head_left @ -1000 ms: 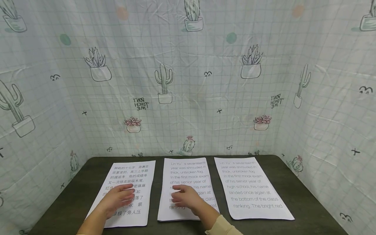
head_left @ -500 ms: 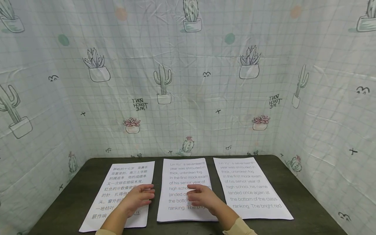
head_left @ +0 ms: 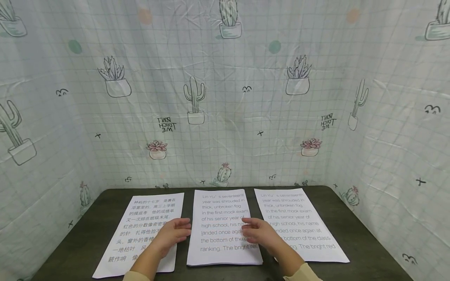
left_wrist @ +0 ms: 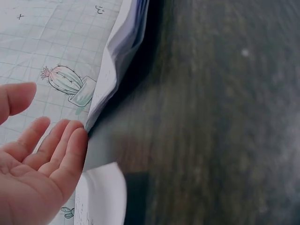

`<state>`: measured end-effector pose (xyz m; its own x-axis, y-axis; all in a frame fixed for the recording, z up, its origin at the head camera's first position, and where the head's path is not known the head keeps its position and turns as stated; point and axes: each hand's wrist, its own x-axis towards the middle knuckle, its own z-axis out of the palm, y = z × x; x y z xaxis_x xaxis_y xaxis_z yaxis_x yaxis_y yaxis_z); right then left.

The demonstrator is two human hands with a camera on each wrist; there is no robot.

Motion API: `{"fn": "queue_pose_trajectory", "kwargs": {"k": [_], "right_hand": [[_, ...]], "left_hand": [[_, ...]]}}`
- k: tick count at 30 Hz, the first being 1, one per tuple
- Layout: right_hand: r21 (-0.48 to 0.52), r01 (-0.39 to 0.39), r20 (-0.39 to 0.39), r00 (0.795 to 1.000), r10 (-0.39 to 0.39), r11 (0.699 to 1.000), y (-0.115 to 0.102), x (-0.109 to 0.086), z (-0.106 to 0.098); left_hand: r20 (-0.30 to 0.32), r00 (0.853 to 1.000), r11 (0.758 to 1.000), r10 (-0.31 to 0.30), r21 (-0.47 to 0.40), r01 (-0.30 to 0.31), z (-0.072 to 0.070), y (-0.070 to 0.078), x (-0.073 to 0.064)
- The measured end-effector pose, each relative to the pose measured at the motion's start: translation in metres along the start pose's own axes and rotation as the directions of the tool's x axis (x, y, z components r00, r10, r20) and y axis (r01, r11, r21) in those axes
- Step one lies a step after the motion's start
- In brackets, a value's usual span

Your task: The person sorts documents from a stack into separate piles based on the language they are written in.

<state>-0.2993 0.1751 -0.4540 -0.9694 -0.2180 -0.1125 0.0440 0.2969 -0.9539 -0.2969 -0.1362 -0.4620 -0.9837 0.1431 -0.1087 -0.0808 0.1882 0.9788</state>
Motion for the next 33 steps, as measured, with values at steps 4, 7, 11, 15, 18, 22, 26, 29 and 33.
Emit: {"fn": "queue_pose_trajectory", "kwargs": {"k": [4,7,11,15,18,22,26,29,33], "right_hand": [[-0.022,-0.021,-0.062,0.998,0.02,1.0,0.004,-0.001,-0.01],[-0.024,-0.044,-0.106,0.994,0.041,0.999,0.006,-0.002,-0.015],[-0.027,-0.075,-0.155,0.985,0.07,0.997,0.008,-0.002,-0.019],[-0.057,-0.128,-0.178,0.977,0.116,0.99,0.01,-0.001,-0.02],[-0.074,-0.158,-0.173,0.974,0.143,0.985,0.011,0.0,-0.019],[-0.082,-0.179,-0.168,0.972,0.164,0.98,0.012,-0.001,-0.018],[-0.095,-0.199,-0.162,0.97,0.182,0.975,0.012,0.0,-0.016],[-0.112,-0.201,-0.16,0.97,0.182,0.973,0.013,0.001,-0.015],[-0.132,-0.189,-0.162,0.973,0.167,0.973,0.013,0.001,-0.012]], "left_hand": [[-0.071,0.997,0.999,-0.015,0.038,0.018,0.001,-0.001,0.001],[-0.096,0.995,0.997,-0.036,0.062,0.042,0.002,-0.002,0.001],[-0.109,0.993,0.994,-0.05,0.087,0.059,0.002,-0.004,0.001],[-0.104,0.994,0.991,-0.043,0.12,0.055,0.004,-0.004,0.001],[-0.097,0.994,0.987,-0.049,0.146,0.063,0.006,-0.003,0.001],[-0.088,0.994,0.982,-0.072,0.17,0.086,0.009,-0.002,0.0],[-0.095,0.991,0.976,-0.09,0.19,0.107,0.012,-0.002,0.001],[-0.111,0.989,0.975,-0.096,0.189,0.116,0.014,-0.002,0.001],[-0.135,0.986,0.977,-0.095,0.178,0.119,0.016,-0.004,0.001]]}}
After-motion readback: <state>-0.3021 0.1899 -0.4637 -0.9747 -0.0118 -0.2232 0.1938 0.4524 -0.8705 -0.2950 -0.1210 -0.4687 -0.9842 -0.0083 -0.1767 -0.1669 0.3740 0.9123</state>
